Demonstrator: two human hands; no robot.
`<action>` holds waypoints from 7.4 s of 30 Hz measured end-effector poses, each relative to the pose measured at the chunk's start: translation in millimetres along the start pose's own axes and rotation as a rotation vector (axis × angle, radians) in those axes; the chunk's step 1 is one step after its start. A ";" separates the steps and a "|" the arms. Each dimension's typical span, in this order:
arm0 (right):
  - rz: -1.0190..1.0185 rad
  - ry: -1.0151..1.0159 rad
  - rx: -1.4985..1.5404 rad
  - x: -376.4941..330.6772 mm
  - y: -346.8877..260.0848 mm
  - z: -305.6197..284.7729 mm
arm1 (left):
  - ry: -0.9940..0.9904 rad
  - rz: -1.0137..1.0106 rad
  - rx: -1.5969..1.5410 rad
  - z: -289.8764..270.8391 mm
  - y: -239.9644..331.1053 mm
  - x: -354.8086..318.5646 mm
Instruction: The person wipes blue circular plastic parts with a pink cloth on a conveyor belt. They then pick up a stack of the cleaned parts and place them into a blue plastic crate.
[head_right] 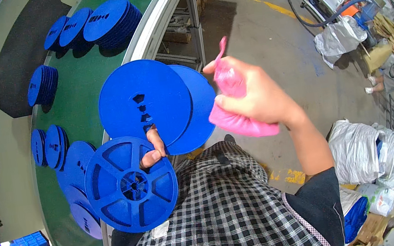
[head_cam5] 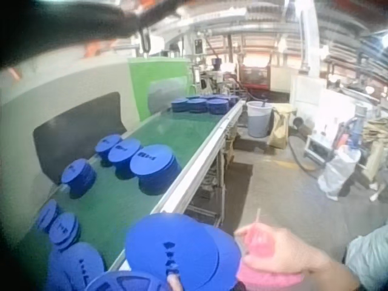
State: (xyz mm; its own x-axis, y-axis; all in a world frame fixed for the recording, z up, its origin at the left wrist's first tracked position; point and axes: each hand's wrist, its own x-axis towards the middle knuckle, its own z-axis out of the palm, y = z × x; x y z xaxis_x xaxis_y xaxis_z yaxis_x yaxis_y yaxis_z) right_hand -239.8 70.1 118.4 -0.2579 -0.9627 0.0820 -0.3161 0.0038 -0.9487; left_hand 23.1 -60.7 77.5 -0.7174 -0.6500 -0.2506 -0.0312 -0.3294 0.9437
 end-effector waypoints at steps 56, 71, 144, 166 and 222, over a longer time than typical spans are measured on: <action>0.118 -0.317 0.513 157.2 -12.5 136.2 | 0.283 0.194 -0.323 -9.4 -27.3 -31.9; -0.740 0.456 -0.626 157.3 15.3 110.7 | 0.107 0.362 -0.644 0.4 -51.2 -1.2; -0.558 0.005 0.473 24.6 -1.6 130.9 | -0.112 0.216 -0.643 -6.3 -41.8 -27.3; -0.793 -0.257 0.450 65.7 72.1 103.3 | 0.469 0.289 -0.227 41.4 -56.7 2.8; -0.522 -0.050 -0.484 311.5 19.0 253.7 | 1.890 -0.033 1.233 -548.4 113.0 -158.7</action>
State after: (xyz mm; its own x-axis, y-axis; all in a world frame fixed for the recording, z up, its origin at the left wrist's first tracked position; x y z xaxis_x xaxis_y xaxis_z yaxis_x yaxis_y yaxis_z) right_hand -94.5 -298.4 48.6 0.0762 -0.8827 0.4637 -0.7601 -0.3524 -0.5460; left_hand 515.1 -370.3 105.5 0.5418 -0.6004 0.5883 -0.8405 -0.3860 0.3801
